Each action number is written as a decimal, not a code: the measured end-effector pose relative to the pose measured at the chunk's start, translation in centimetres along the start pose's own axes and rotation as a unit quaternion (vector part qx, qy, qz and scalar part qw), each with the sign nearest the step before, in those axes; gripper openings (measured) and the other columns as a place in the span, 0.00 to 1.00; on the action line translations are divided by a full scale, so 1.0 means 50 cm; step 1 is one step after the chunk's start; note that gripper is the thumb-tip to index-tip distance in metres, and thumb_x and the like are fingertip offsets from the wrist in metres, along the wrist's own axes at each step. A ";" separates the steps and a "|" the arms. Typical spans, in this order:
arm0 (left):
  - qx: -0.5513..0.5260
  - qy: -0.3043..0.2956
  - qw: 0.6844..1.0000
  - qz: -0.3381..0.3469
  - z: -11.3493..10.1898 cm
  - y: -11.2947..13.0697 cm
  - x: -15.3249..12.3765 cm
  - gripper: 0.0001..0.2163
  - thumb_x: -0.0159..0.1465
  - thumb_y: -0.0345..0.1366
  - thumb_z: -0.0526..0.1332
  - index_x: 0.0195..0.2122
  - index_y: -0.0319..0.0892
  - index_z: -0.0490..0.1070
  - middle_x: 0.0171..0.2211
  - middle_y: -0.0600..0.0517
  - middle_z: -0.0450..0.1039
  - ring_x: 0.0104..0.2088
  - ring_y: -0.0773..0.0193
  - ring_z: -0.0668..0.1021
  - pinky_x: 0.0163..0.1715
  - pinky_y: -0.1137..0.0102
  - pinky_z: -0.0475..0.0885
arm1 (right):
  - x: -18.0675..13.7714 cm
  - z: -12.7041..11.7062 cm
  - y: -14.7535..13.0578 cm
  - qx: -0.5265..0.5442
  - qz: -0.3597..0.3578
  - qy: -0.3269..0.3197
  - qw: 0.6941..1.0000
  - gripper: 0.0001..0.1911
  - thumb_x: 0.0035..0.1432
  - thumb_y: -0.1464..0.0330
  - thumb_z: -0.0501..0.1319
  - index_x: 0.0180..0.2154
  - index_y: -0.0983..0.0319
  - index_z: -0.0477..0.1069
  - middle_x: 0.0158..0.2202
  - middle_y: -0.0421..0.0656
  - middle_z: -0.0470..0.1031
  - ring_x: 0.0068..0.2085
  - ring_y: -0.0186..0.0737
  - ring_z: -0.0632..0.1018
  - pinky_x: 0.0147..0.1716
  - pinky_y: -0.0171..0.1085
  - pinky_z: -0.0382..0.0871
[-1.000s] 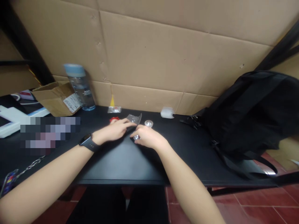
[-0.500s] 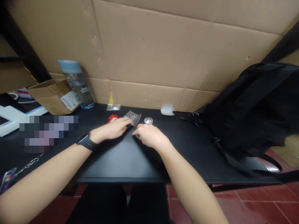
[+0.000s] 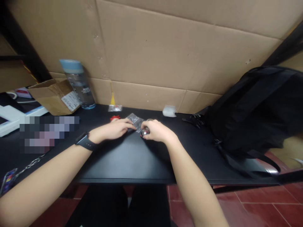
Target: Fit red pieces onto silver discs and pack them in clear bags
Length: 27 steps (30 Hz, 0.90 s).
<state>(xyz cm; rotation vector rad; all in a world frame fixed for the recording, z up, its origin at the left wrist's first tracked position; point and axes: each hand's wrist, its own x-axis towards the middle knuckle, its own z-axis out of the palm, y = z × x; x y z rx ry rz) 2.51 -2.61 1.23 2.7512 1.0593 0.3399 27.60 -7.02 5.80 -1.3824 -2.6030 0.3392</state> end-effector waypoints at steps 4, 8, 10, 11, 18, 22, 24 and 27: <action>0.005 -0.009 1.000 0.007 -0.008 0.005 0.003 0.23 0.66 0.25 0.52 0.54 0.51 0.79 0.61 0.52 0.72 0.58 0.59 0.76 0.60 0.66 0.67 | 0.004 0.003 0.000 -0.005 -0.003 -0.030 1.000 0.18 0.52 0.67 0.73 0.47 0.54 0.80 0.38 0.41 0.79 0.37 0.39 0.78 0.35 0.33 0.65; 0.000 -0.005 1.000 0.024 -0.013 0.005 0.004 0.22 0.65 0.24 0.52 0.52 0.48 0.80 0.59 0.51 0.75 0.58 0.60 0.77 0.60 0.67 0.68 | 0.003 0.004 -0.001 -0.016 0.006 -0.033 0.999 0.19 0.53 0.65 0.73 0.49 0.50 0.80 0.41 0.41 0.79 0.40 0.40 0.79 0.37 0.34 0.67; -0.008 -0.003 0.999 0.031 -0.014 0.004 0.002 0.22 0.65 0.24 0.52 0.52 0.48 0.79 0.58 0.51 0.76 0.57 0.60 0.78 0.60 0.66 0.69 | 0.002 0.003 -0.001 -0.024 0.007 -0.035 0.999 0.19 0.54 0.66 0.72 0.49 0.48 0.80 0.42 0.41 0.79 0.42 0.41 0.79 0.39 0.34 0.68; -0.011 -0.003 0.999 0.031 -0.014 0.005 0.002 0.22 0.65 0.24 0.52 0.52 0.48 0.80 0.58 0.51 0.76 0.56 0.59 0.78 0.60 0.66 0.69 | 0.001 0.003 -0.001 -0.026 0.007 -0.038 0.999 0.19 0.55 0.66 0.72 0.50 0.48 0.80 0.43 0.41 0.79 0.43 0.42 0.80 0.40 0.35 0.69; -0.011 -0.005 1.000 0.025 -0.016 0.007 0.001 0.20 0.66 0.25 0.53 0.50 0.48 0.80 0.58 0.51 0.76 0.56 0.58 0.78 0.60 0.65 0.69 | 0.000 0.009 -0.002 -0.033 -0.007 -0.054 0.998 0.21 0.61 0.68 0.67 0.55 0.46 0.76 0.48 0.42 0.78 0.48 0.44 0.79 0.46 0.38 0.71; -0.014 -0.005 1.000 0.026 -0.015 0.008 0.000 0.20 0.67 0.26 0.53 0.51 0.49 0.80 0.58 0.51 0.76 0.56 0.58 0.78 0.60 0.65 0.69 | -0.005 0.007 -0.003 -0.033 -0.014 -0.029 0.999 0.19 0.65 0.69 0.63 0.55 0.50 0.75 0.52 0.45 0.75 0.50 0.43 0.77 0.46 0.39 0.71; -0.013 -0.003 1.000 0.019 -0.012 0.011 -0.002 0.21 0.67 0.27 0.53 0.54 0.50 0.78 0.59 0.51 0.74 0.57 0.58 0.77 0.60 0.64 0.68 | -0.008 0.002 -0.002 -0.020 -0.023 -0.009 0.999 0.18 0.65 0.70 0.62 0.55 0.52 0.75 0.51 0.46 0.74 0.49 0.42 0.77 0.47 0.39 0.70; -0.003 -0.002 1.000 0.009 -0.008 0.020 -0.007 0.22 0.68 0.29 0.54 0.59 0.55 0.74 0.62 0.52 0.70 0.60 0.57 0.74 0.60 0.63 0.68 | -0.008 -0.006 -0.006 -0.008 -0.014 0.055 0.998 0.19 0.63 0.70 0.62 0.55 0.55 0.74 0.52 0.46 0.73 0.48 0.42 0.77 0.49 0.39 0.70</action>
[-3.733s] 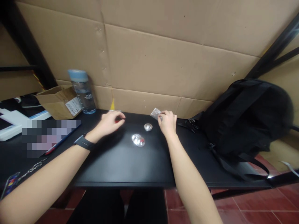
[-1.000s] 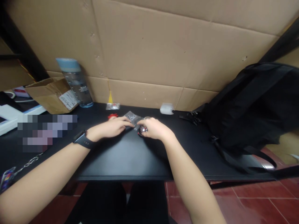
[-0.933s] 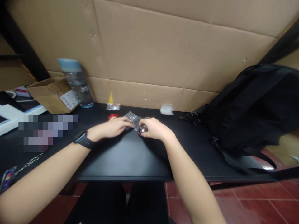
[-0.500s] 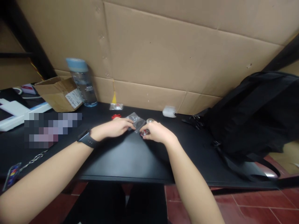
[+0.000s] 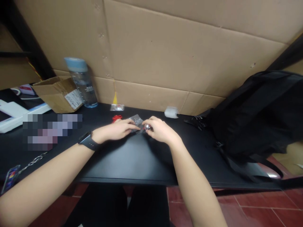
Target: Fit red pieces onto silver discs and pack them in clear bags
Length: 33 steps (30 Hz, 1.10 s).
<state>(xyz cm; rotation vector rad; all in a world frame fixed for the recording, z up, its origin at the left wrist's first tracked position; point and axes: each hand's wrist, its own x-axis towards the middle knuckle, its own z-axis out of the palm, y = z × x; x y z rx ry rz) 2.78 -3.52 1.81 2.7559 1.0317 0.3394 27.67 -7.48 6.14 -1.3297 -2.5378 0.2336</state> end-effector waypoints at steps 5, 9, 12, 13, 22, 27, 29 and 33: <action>0.024 -0.050 0.998 -0.033 0.000 0.021 -0.007 0.19 0.70 0.40 0.57 0.61 0.64 0.71 0.67 0.50 0.62 0.67 0.45 0.64 0.62 0.48 0.62 | 0.005 0.005 -0.013 -0.022 0.022 0.035 0.999 0.22 0.57 0.72 0.63 0.54 0.56 0.74 0.53 0.46 0.74 0.49 0.45 0.77 0.48 0.38 0.70; 0.019 -0.089 0.995 -0.034 -0.003 0.034 -0.011 0.20 0.71 0.42 0.57 0.62 0.67 0.68 0.71 0.50 0.57 0.70 0.40 0.58 0.63 0.40 0.56 | 0.007 0.018 -0.016 -0.040 0.033 -0.010 0.999 0.20 0.54 0.71 0.66 0.50 0.55 0.76 0.48 0.44 0.77 0.46 0.44 0.79 0.45 0.36 0.69; 0.006 -0.102 0.995 -0.022 -0.007 0.038 -0.013 0.20 0.70 0.41 0.57 0.62 0.68 0.69 0.71 0.51 0.56 0.71 0.40 0.56 0.64 0.39 0.54 | 0.010 0.026 -0.014 -0.042 0.058 -0.024 0.997 0.19 0.54 0.67 0.67 0.49 0.54 0.76 0.46 0.44 0.79 0.43 0.43 0.80 0.41 0.35 0.68; 0.002 -0.105 0.994 -0.017 -0.008 0.039 -0.014 0.20 0.70 0.41 0.58 0.62 0.69 0.69 0.71 0.52 0.56 0.71 0.40 0.55 0.64 0.38 0.53 | 0.011 0.028 -0.013 -0.042 0.065 -0.026 0.997 0.19 0.54 0.66 0.68 0.49 0.54 0.77 0.45 0.43 0.79 0.42 0.43 0.80 0.39 0.34 0.68; -0.009 -0.134 0.991 -0.001 -0.018 0.039 -0.019 0.22 0.67 0.40 0.62 0.61 0.70 0.69 0.73 0.53 0.53 0.72 0.41 0.52 0.65 0.37 0.50 | 0.022 0.038 -0.007 -0.027 0.029 0.006 0.999 0.14 0.56 0.64 0.69 0.44 0.60 0.78 0.41 0.45 0.78 0.39 0.40 0.78 0.38 0.34 0.66; -0.016 -0.124 0.992 0.002 -0.019 0.041 -0.018 0.22 0.66 0.39 0.63 0.60 0.69 0.71 0.73 0.54 0.53 0.72 0.41 0.54 0.65 0.39 0.52 | 0.020 0.033 0.005 0.023 0.014 0.004 1.000 0.17 0.55 0.67 0.71 0.48 0.59 0.77 0.43 0.44 0.77 0.35 0.36 0.77 0.37 0.33 0.67; -0.015 -0.126 0.992 0.001 -0.019 0.041 -0.018 0.22 0.66 0.39 0.63 0.60 0.70 0.71 0.73 0.55 0.53 0.72 0.40 0.54 0.65 0.38 0.52 | 0.019 0.029 0.012 0.042 -0.003 -0.010 0.999 0.20 0.52 0.72 0.71 0.49 0.59 0.77 0.43 0.44 0.77 0.34 0.34 0.77 0.37 0.33 0.67; -0.014 -0.128 0.992 -0.002 -0.017 0.039 -0.017 0.22 0.66 0.40 0.62 0.60 0.71 0.70 0.73 0.55 0.52 0.72 0.40 0.54 0.65 0.39 0.51 | 0.023 0.035 0.022 0.061 -0.007 -0.003 0.998 0.17 0.54 0.77 0.68 0.47 0.60 0.77 0.41 0.42 0.77 0.31 0.31 0.75 0.35 0.32 0.66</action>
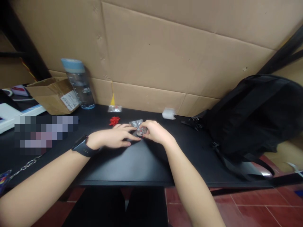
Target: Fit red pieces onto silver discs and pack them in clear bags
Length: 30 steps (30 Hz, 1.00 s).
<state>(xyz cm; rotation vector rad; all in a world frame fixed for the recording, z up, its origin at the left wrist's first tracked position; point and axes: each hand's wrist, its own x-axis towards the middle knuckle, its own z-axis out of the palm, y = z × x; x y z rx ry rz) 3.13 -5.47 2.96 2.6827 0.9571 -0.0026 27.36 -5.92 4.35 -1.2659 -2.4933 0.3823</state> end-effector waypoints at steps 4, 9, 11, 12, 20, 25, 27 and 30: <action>0.000 -0.004 1.000 0.002 0.003 -0.002 0.000 0.22 0.67 0.40 0.61 0.61 0.72 0.69 0.74 0.57 0.50 0.72 0.42 0.52 0.66 0.40 0.50 | 0.012 0.017 0.004 -0.022 -0.006 0.029 0.999 0.14 0.56 0.77 0.68 0.45 0.60 0.78 0.39 0.41 0.76 0.34 0.33 0.75 0.37 0.32 0.65; -0.001 0.005 1.000 0.009 0.002 0.000 -0.001 0.22 0.67 0.39 0.62 0.60 0.71 0.69 0.74 0.57 0.48 0.72 0.41 0.52 0.65 0.39 0.50 | 0.026 0.032 0.001 -0.116 0.031 0.061 0.991 0.09 0.63 0.69 0.66 0.46 0.56 0.77 0.44 0.42 0.75 0.43 0.38 0.76 0.39 0.33 0.65; 0.001 0.003 1.000 0.009 0.001 0.002 -0.002 0.22 0.67 0.39 0.62 0.60 0.71 0.70 0.75 0.58 0.46 0.72 0.41 0.52 0.65 0.39 0.50 | 0.033 0.038 0.001 -0.161 0.047 0.075 0.983 0.10 0.64 0.67 0.65 0.47 0.55 0.77 0.47 0.43 0.75 0.47 0.41 0.75 0.40 0.34 0.66; 0.003 0.001 1.000 0.006 0.001 0.003 -0.002 0.22 0.67 0.39 0.62 0.60 0.71 0.70 0.75 0.57 0.45 0.72 0.41 0.51 0.65 0.39 0.49 | 0.038 0.042 0.002 -0.178 0.052 0.083 0.979 0.10 0.65 0.67 0.64 0.48 0.55 0.77 0.48 0.44 0.75 0.48 0.42 0.75 0.41 0.35 0.66; -0.003 0.042 0.998 0.048 -0.020 -0.014 -0.005 0.15 0.67 0.38 0.61 0.53 0.62 0.77 0.66 0.55 0.66 0.67 0.47 0.65 0.65 0.52 0.59 | 0.043 0.046 0.025 -0.030 -0.032 0.091 0.995 0.15 0.58 0.65 0.70 0.48 0.58 0.78 0.47 0.45 0.74 0.46 0.42 0.75 0.47 0.39 0.69; -0.033 0.158 0.986 0.031 -0.026 -0.032 -0.001 0.18 0.60 0.25 0.57 0.48 0.49 0.75 0.47 0.52 0.78 0.49 0.57 0.78 0.50 0.65 0.70 | 0.030 0.030 0.056 0.034 -0.056 0.115 0.991 0.10 0.64 0.73 0.62 0.44 0.57 0.79 0.45 0.44 0.74 0.45 0.41 0.76 0.48 0.40 0.69; 0.007 0.213 0.977 -0.016 -0.011 -0.038 0.009 0.18 0.58 0.25 0.58 0.48 0.48 0.73 0.47 0.51 0.77 0.49 0.54 0.76 0.49 0.62 0.68 | 0.031 0.032 0.065 -0.005 -0.043 0.113 0.993 0.12 0.59 0.77 0.64 0.42 0.57 0.78 0.45 0.44 0.74 0.46 0.43 0.74 0.48 0.42 0.68; 0.046 0.238 0.969 -0.048 0.013 -0.043 0.028 0.11 0.60 0.33 0.63 0.45 0.48 0.74 0.47 0.49 0.76 0.49 0.51 0.75 0.48 0.60 0.67 | 0.034 0.039 0.068 -0.036 -0.024 0.099 0.994 0.11 0.54 0.75 0.70 0.39 0.58 0.78 0.45 0.43 0.74 0.45 0.43 0.73 0.48 0.42 0.67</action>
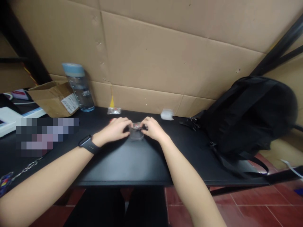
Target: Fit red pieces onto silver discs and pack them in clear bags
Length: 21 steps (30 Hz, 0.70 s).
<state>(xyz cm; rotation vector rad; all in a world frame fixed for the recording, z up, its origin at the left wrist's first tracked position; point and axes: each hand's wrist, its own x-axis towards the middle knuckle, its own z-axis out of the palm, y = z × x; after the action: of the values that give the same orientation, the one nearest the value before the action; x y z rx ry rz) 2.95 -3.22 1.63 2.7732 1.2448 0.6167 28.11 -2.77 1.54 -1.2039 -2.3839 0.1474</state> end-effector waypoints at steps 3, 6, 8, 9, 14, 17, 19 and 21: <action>-0.003 -0.001 1.000 -0.002 0.012 -0.002 0.005 0.06 0.64 0.40 0.62 0.39 0.48 0.77 0.44 0.49 0.76 0.48 0.52 0.75 0.47 0.60 0.65 | 0.001 0.001 -0.006 -0.003 0.011 -0.002 1.000 0.04 0.57 0.72 0.69 0.35 0.58 0.78 0.44 0.44 0.75 0.45 0.43 0.73 0.48 0.43 0.66; -0.023 0.004 0.999 -0.029 0.002 -0.006 0.008 0.08 0.65 0.40 0.60 0.35 0.48 0.79 0.44 0.50 0.78 0.48 0.52 0.76 0.48 0.59 0.63 | 0.001 -0.006 -0.011 0.014 0.015 0.003 1.000 0.03 0.58 0.72 0.68 0.32 0.59 0.79 0.44 0.44 0.76 0.45 0.42 0.74 0.49 0.43 0.65; -0.041 0.009 0.997 -0.066 -0.008 -0.008 0.009 0.07 0.62 0.40 0.62 0.33 0.48 0.80 0.45 0.51 0.79 0.49 0.51 0.76 0.48 0.59 0.62 | 0.001 -0.007 -0.013 0.036 0.020 0.012 0.999 0.03 0.58 0.71 0.68 0.31 0.59 0.79 0.45 0.44 0.76 0.45 0.42 0.75 0.51 0.43 0.65; -0.049 0.012 0.995 -0.088 -0.011 -0.009 0.010 0.07 0.61 0.40 0.63 0.32 0.48 0.80 0.45 0.51 0.80 0.49 0.51 0.77 0.48 0.59 0.62 | 0.002 -0.005 -0.013 0.043 0.028 0.015 0.999 0.03 0.58 0.70 0.68 0.31 0.59 0.79 0.45 0.44 0.76 0.45 0.42 0.76 0.51 0.43 0.65; -0.049 0.026 0.981 -0.188 0.001 -0.002 0.016 0.09 0.60 0.42 0.61 0.27 0.46 0.79 0.41 0.51 0.82 0.47 0.49 0.77 0.48 0.55 0.60 | 0.003 0.011 -0.017 -0.016 0.105 0.007 0.994 0.09 0.63 0.64 0.64 0.31 0.59 0.78 0.48 0.45 0.76 0.50 0.48 0.73 0.50 0.47 0.62; -0.009 0.038 0.981 -0.191 0.017 0.000 0.018 0.09 0.60 0.42 0.62 0.27 0.45 0.77 0.39 0.48 0.81 0.47 0.46 0.76 0.48 0.52 0.58 | 0.002 0.012 -0.030 -0.087 0.097 0.023 0.991 0.08 0.63 0.64 0.63 0.44 0.57 0.77 0.50 0.47 0.76 0.50 0.49 0.71 0.48 0.46 0.61; 0.012 0.065 0.981 -0.181 0.024 -0.001 0.018 0.07 0.59 0.42 0.63 0.33 0.46 0.76 0.41 0.47 0.79 0.48 0.46 0.75 0.47 0.53 0.59 | 0.001 0.008 -0.040 -0.101 0.053 0.017 0.993 0.14 0.63 0.68 0.62 0.51 0.56 0.74 0.53 0.48 0.75 0.51 0.49 0.70 0.47 0.45 0.60; 0.015 0.080 0.986 -0.146 0.027 -0.006 0.017 0.08 0.61 0.39 0.62 0.41 0.46 0.74 0.45 0.47 0.78 0.50 0.47 0.74 0.47 0.55 0.59 | 0.000 0.005 -0.047 -0.097 0.010 -0.011 0.995 0.16 0.63 0.72 0.59 0.50 0.54 0.75 0.56 0.46 0.75 0.54 0.49 0.70 0.48 0.46 0.58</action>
<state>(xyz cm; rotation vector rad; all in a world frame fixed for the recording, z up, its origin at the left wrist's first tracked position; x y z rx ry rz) 3.75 -2.26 0.64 2.5306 1.6640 0.8099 26.28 -4.18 2.01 -1.3201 -2.4515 -0.0666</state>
